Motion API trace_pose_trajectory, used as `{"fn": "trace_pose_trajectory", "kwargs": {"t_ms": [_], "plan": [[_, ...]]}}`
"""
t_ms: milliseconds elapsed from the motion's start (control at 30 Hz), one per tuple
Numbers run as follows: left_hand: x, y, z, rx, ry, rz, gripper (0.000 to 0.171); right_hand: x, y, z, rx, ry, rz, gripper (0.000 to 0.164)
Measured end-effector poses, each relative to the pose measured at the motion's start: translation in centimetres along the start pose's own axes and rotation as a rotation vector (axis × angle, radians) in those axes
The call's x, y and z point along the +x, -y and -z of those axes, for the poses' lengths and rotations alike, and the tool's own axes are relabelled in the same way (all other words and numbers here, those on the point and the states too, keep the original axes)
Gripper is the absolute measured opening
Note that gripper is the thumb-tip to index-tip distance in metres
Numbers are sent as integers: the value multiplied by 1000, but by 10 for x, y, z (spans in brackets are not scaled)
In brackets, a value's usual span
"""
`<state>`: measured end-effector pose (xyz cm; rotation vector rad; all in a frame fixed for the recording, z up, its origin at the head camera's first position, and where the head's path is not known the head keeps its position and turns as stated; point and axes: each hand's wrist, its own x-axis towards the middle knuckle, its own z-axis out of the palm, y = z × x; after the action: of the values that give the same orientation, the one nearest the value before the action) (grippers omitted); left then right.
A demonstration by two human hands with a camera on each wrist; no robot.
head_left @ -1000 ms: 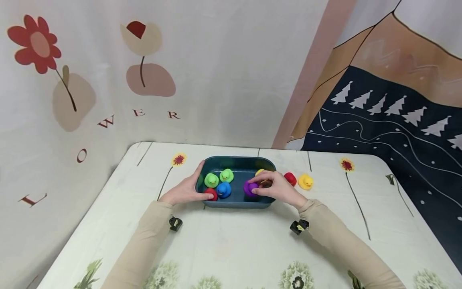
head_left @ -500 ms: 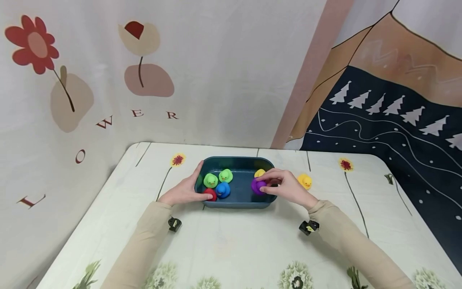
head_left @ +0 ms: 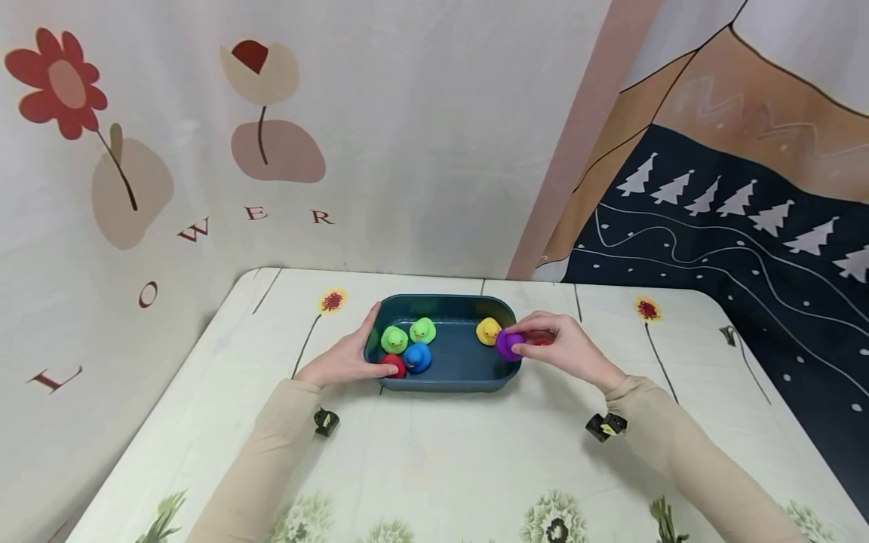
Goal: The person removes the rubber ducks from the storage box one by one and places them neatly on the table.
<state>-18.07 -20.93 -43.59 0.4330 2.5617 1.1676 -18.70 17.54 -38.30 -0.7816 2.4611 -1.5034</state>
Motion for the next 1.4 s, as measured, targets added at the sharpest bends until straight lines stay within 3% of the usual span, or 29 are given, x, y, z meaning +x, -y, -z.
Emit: {"fn": "trace_pose_trajectory", "kwargs": {"t_ms": [1000,1400], "plan": [[0,3,-1,-9,0,-13,115,-32,-20,44,-64,-112,-139,31],[0,1,0,-8,0,-7,114,-44,-30,59,-111,-208,-194,34]]}}
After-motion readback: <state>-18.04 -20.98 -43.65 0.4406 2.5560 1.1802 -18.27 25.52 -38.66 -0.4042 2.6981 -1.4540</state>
